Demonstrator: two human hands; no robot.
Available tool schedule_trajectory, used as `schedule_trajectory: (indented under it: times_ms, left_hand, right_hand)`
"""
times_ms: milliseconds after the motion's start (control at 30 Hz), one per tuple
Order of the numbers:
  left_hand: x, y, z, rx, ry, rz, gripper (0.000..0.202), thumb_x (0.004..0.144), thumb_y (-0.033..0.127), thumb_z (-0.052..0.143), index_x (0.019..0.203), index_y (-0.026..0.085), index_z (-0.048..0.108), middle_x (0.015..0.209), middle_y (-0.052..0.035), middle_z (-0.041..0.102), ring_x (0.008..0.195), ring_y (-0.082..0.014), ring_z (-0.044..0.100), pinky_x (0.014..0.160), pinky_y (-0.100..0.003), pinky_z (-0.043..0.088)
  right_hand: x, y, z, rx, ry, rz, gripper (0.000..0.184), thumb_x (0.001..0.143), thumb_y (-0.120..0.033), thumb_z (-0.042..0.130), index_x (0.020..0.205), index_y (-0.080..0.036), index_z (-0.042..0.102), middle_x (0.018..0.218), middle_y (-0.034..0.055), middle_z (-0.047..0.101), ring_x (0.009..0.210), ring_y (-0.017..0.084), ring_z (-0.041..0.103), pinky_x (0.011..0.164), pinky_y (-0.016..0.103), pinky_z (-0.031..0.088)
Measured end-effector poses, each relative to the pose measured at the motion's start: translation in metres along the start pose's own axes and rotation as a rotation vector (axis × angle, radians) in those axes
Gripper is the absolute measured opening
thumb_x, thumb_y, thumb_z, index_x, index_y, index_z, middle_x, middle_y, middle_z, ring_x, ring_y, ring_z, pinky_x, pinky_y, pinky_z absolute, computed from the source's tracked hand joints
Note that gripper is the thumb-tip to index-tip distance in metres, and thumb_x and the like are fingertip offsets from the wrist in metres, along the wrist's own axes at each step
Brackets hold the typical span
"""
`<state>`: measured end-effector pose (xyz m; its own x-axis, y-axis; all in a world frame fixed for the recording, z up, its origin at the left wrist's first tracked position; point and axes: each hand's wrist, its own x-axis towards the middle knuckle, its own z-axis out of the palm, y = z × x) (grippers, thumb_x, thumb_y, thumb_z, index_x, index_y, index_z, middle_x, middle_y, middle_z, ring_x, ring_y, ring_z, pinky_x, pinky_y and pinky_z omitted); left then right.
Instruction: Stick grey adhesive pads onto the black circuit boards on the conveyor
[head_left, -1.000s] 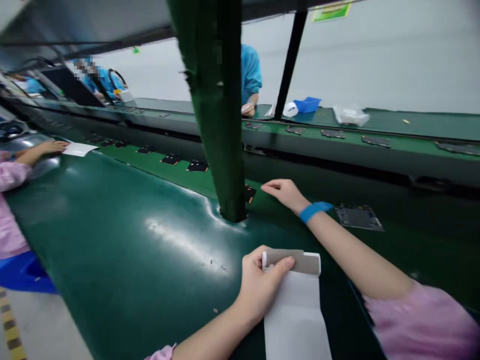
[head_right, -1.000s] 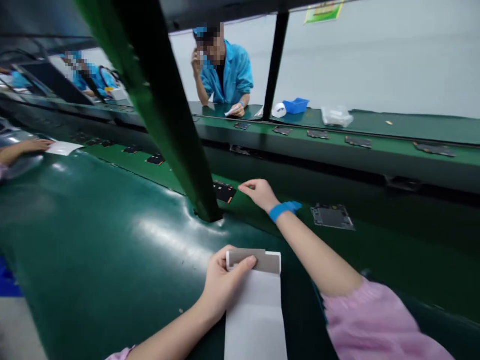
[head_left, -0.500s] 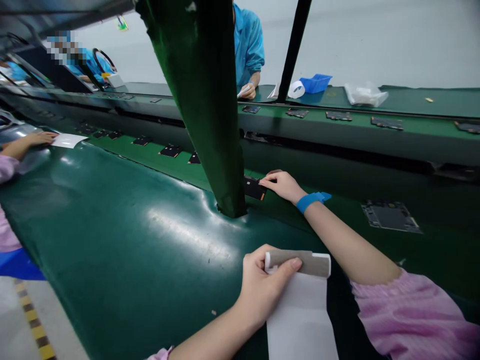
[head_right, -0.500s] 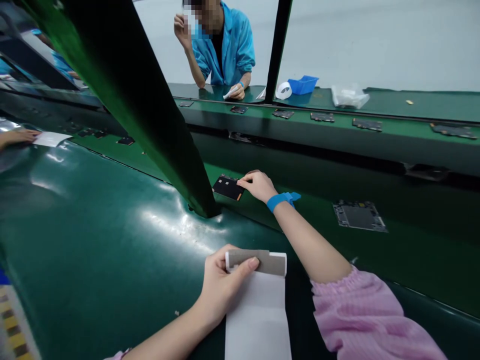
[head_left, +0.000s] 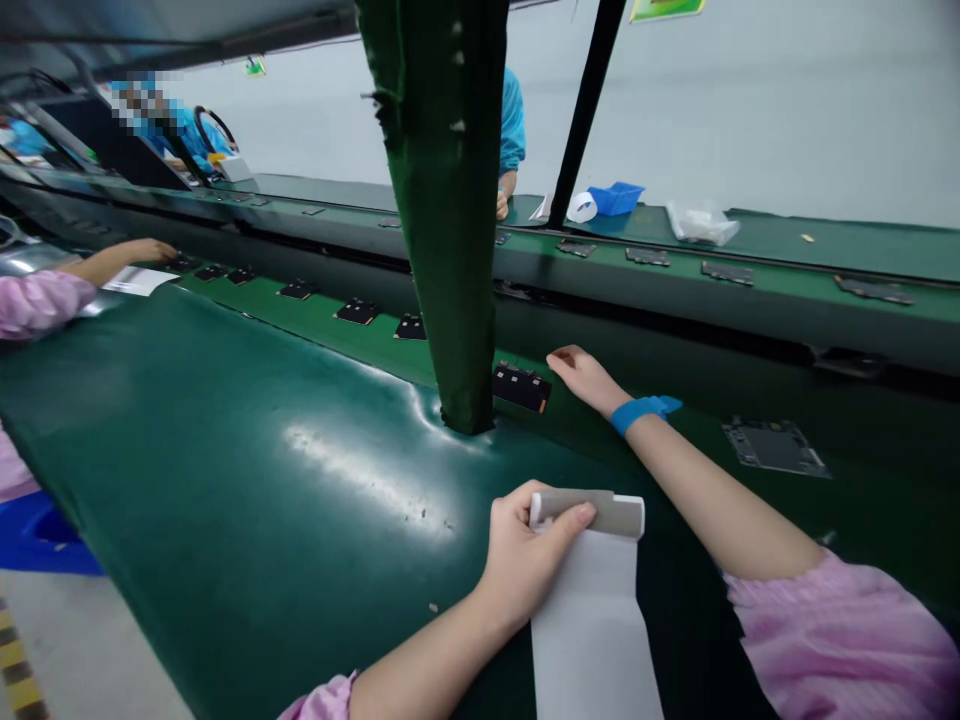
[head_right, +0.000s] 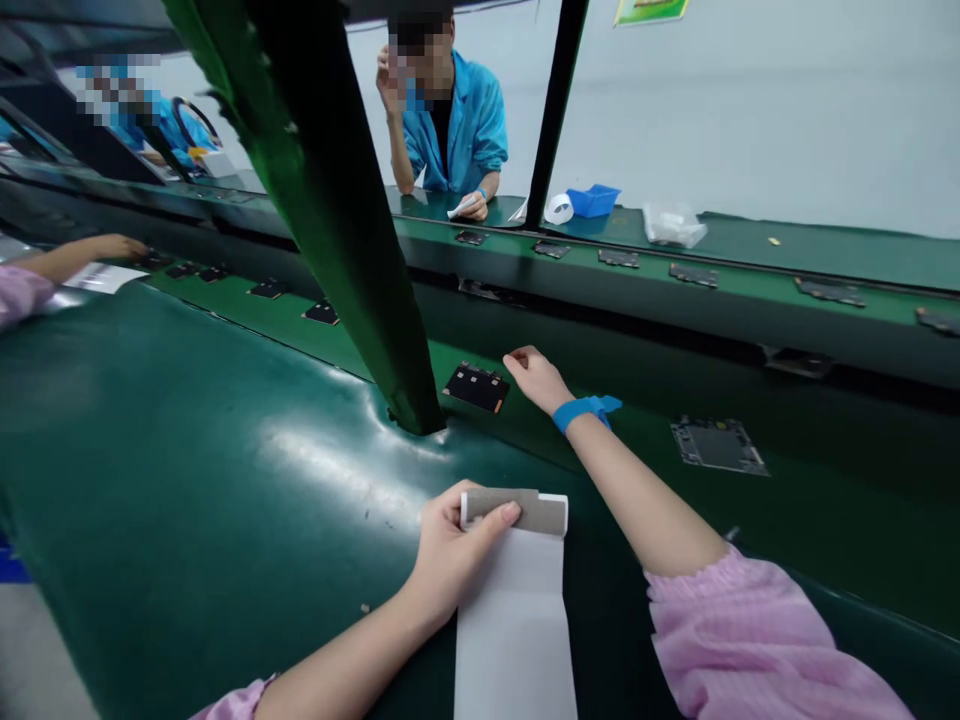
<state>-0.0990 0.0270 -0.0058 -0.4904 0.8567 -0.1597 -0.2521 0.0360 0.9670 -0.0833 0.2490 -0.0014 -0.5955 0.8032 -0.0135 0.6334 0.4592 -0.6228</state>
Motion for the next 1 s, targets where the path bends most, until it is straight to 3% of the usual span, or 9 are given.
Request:
schedule_trajectory:
  times_ms: [67,167,300,500,633,733,833,933,1000]
  left_hand:
    - [0.000,0.000,0.000,0.009,-0.010,0.012,0.027,0.068,0.037,0.073,0.061,0.015,0.059,0.057,0.0029,0.051,0.056,-0.0108,0.045,0.054,-0.023,0.035]
    - [0.000,0.001,0.001,0.016,-0.012,0.031,0.026,0.070,0.037,0.072,0.062,0.016,0.059,0.059,0.0019,0.052,0.058,-0.0118,0.045,0.056,-0.023,0.035]
    - [0.000,0.000,0.000,-0.014,-0.021,0.052,0.031,0.068,0.040,0.072,0.059,0.017,0.054,0.056,0.0027,0.049,0.056,-0.0116,0.043,0.054,-0.024,0.032]
    - [0.002,0.001,-0.001,-0.007,-0.012,0.075,0.035,0.067,0.039,0.074,0.055,0.017,0.050,0.055,0.0035,0.047,0.054,-0.0110,0.042,0.052,-0.024,0.031]
    - [0.001,0.000,-0.001,-0.028,-0.012,0.077,0.032,0.068,0.034,0.075,0.055,0.017,0.051,0.055,0.0043,0.047,0.054,-0.0103,0.043,0.052,-0.024,0.032]
    - [0.001,-0.001,-0.001,-0.048,-0.029,0.062,0.030,0.069,0.033,0.075,0.057,0.017,0.052,0.055,0.0044,0.048,0.055,-0.0101,0.044,0.052,-0.023,0.033]
    - [0.001,-0.002,0.000,-0.057,-0.020,0.031,0.028,0.068,0.033,0.075,0.059,0.017,0.054,0.056,0.0040,0.050,0.056,-0.0103,0.045,0.053,-0.023,0.034]
    - [0.002,-0.001,0.000,-0.049,-0.015,0.021,0.028,0.067,0.034,0.075,0.058,0.017,0.054,0.056,0.0040,0.050,0.055,-0.0103,0.045,0.054,-0.023,0.035]
    - [0.001,0.001,0.000,-0.029,-0.015,0.024,0.027,0.067,0.034,0.074,0.059,0.017,0.055,0.056,0.0039,0.051,0.055,-0.0104,0.046,0.054,-0.023,0.035]
  right_hand:
    - [-0.007,-0.014,-0.001,-0.117,-0.022,-0.105,0.036,0.085,-0.043,0.053,0.108,-0.016,0.059,0.108,0.0141,0.064,0.101,0.027,0.059,0.085,0.038,0.045]
    - [-0.013,-0.038,0.004,-0.417,-0.118,-0.340,0.060,0.075,-0.048,0.067,0.126,-0.020,0.053,0.130,0.0171,0.053,0.123,0.037,0.044,0.095,0.047,0.040]
    - [-0.006,-0.050,0.009,-0.601,-0.225,-0.417,0.062,0.081,-0.049,0.061,0.135,-0.022,0.047,0.128,0.0175,0.054,0.114,0.036,0.053,0.089,0.045,0.044]
    - [0.008,-0.042,-0.002,-0.636,-0.216,-0.484,0.057,0.080,-0.050,0.059,0.127,-0.019,0.053,0.106,0.0155,0.063,0.097,0.035,0.062,0.078,0.042,0.050]
    - [0.006,-0.038,-0.020,-0.414,-0.111,-0.476,0.071,0.072,-0.053,0.064,0.133,-0.022,0.043,0.104,0.0120,0.065,0.094,0.033,0.064,0.078,0.043,0.053]
    - [-0.006,-0.020,-0.034,-0.069,-0.025,-0.451,0.081,0.069,-0.058,0.065,0.137,-0.024,0.033,0.114,0.0126,0.060,0.099,0.031,0.063,0.079,0.044,0.056]
    - [-0.027,0.019,-0.047,0.199,0.034,-0.395,0.086,0.069,-0.060,0.065,0.138,-0.030,0.024,0.125,0.0129,0.052,0.110,0.032,0.059,0.089,0.049,0.053]
    - [-0.055,0.062,-0.062,0.163,0.035,-0.299,0.086,0.069,-0.058,0.066,0.139,-0.032,0.022,0.134,0.0154,0.047,0.124,0.035,0.049,0.103,0.054,0.042]
    - [-0.075,0.076,-0.072,0.017,0.016,-0.206,0.082,0.068,-0.058,0.068,0.136,-0.030,0.033,0.142,0.0169,0.040,0.132,0.039,0.037,0.106,0.058,0.035]
